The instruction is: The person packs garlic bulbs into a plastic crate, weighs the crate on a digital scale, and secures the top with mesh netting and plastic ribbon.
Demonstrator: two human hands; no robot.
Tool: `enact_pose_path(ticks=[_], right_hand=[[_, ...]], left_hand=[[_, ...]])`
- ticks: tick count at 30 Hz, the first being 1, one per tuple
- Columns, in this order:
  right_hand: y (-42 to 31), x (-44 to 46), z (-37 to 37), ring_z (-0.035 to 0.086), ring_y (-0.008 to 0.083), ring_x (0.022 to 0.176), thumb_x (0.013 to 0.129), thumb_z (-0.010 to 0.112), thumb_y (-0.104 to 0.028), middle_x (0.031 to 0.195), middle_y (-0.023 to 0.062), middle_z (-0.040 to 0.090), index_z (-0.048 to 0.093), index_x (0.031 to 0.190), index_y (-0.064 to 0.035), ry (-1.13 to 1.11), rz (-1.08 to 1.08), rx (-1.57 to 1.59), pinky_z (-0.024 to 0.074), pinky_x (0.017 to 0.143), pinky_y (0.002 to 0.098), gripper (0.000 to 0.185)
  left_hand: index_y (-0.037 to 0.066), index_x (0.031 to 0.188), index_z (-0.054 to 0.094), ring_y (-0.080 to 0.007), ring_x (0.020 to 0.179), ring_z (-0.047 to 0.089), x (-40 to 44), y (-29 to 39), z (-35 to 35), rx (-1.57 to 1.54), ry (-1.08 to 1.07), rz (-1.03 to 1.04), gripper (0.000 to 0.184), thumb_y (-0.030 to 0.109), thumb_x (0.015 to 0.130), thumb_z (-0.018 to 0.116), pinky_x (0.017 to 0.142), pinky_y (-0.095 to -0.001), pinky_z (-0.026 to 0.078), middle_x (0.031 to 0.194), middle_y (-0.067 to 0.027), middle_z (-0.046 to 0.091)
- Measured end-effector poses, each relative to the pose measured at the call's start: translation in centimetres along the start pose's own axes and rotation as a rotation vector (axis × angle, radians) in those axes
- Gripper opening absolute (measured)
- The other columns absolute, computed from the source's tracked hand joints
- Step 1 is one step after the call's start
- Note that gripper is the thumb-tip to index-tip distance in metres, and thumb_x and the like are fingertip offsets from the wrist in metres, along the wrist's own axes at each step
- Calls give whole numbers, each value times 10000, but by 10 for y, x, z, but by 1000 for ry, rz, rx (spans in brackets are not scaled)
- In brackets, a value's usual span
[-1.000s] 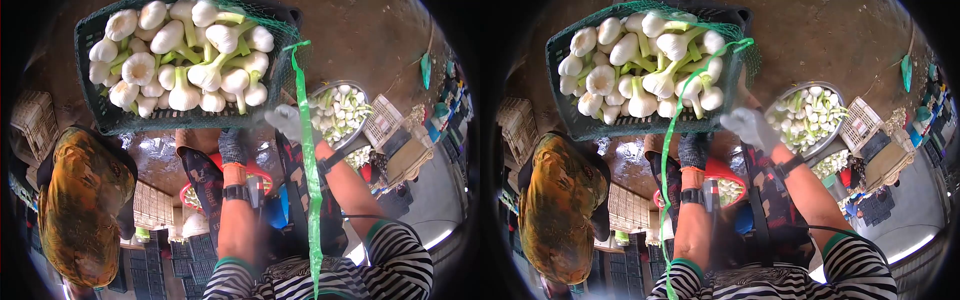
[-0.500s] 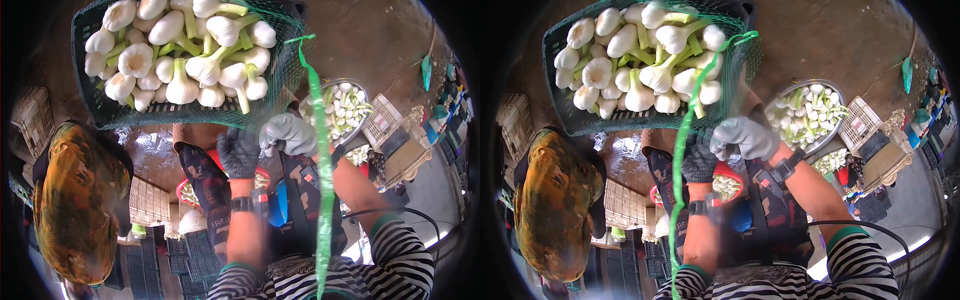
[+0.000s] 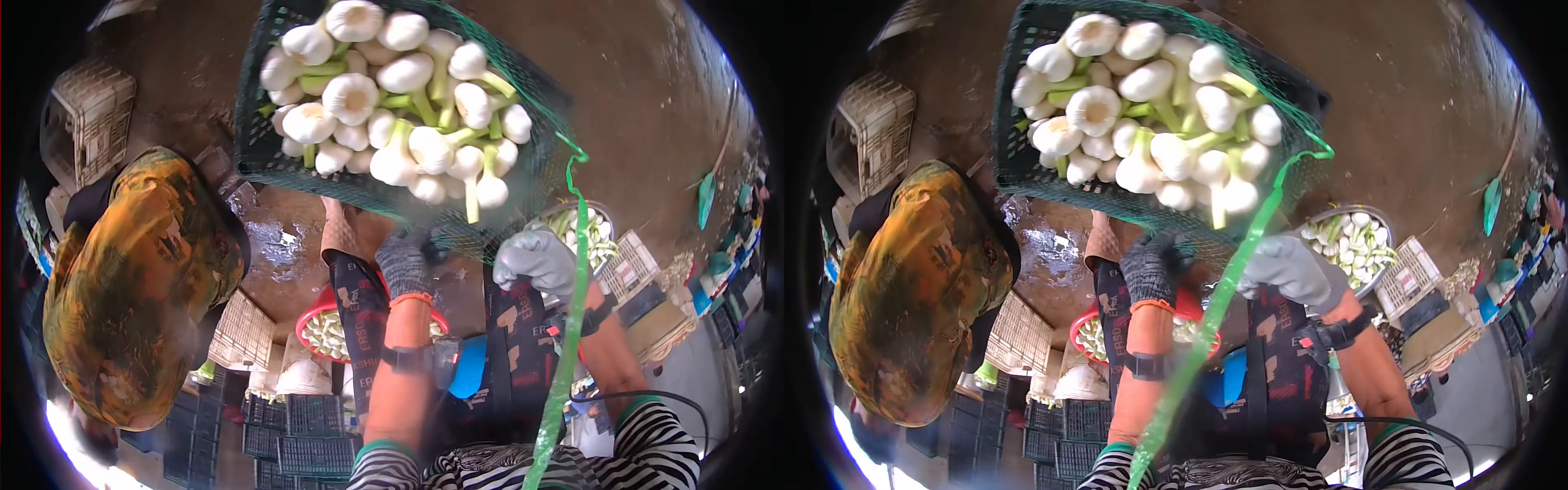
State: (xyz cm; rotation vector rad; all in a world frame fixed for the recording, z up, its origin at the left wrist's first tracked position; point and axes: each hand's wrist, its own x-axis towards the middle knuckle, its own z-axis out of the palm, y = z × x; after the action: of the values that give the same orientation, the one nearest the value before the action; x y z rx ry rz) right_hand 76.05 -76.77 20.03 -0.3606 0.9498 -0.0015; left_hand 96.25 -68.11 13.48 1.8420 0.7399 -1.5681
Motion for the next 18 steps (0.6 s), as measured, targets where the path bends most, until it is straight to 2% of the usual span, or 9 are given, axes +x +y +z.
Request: enact_pose_path(ticks=[3,6,8,12,13,15,16,17,18], right_hand=[[-7,-2,-3,593,173,682,895,555,-169,768,85,620,613,817,24,7,86,27,470,621,287,216],[-20,4,16,575,165,658,890,568,-193,730,88,607,607,785,20,46,102,-116,459,608,280,240],[-26,3,13,573,168,655,891,568,-200,717,89,601,606,782,23,17,147,-131,460,610,280,251],[-46,-5,29,581,145,661,905,551,-209,715,72,602,604,760,32,128,291,-162,461,603,265,286],[-57,-2,36,614,207,659,905,519,-282,722,119,631,623,793,2,178,319,-432,472,608,312,323],[-80,12,39,614,265,666,889,495,-351,731,144,631,631,786,-41,82,269,-1268,474,618,355,354],[-95,23,37,614,294,670,880,483,-385,735,156,630,635,783,-62,38,237,-1687,475,623,376,371],[-131,43,66,590,343,704,848,460,-462,755,155,614,633,747,-108,126,480,-1932,466,643,424,406],[-161,56,80,589,339,692,851,477,-437,735,150,614,617,712,-109,296,131,-1808,464,617,411,383]], left_hand=[[24,886,572,-230,658,589,74,-2,-45,432,-90,222,98,52,792,572,572,-386,509,769,-99,606],[51,861,563,-231,654,594,77,-26,-59,352,-183,542,133,-26,753,576,578,-349,509,769,-91,604],[57,865,561,-230,650,593,-7,27,-22,-580,-197,172,171,-53,737,588,582,-339,509,768,-89,602],[5,852,616,-173,685,604,-13,39,-35,-73,-279,362,90,-39,778,590,637,-272,516,795,-72,617],[13,888,629,-183,720,609,-4,42,-43,55,-280,407,111,-21,792,586,664,-291,522,808,-70,622],[42,862,640,-205,796,611,18,47,-76,768,-39,1214,71,30,819,585,714,-312,518,848,-83,630],[80,977,605,-238,878,593,38,43,-100,137,-355,652,141,123,855,548,758,-370,509,964,-94,604],[119,1092,570,-270,961,575,49,49,-117,-633,-301,121,230,215,891,512,803,-428,500,1081,-104,578],[153,1185,503,-287,1011,550,62,55,-132,-706,-285,143,295,270,918,458,794,-498,489,1159,-103,541]])
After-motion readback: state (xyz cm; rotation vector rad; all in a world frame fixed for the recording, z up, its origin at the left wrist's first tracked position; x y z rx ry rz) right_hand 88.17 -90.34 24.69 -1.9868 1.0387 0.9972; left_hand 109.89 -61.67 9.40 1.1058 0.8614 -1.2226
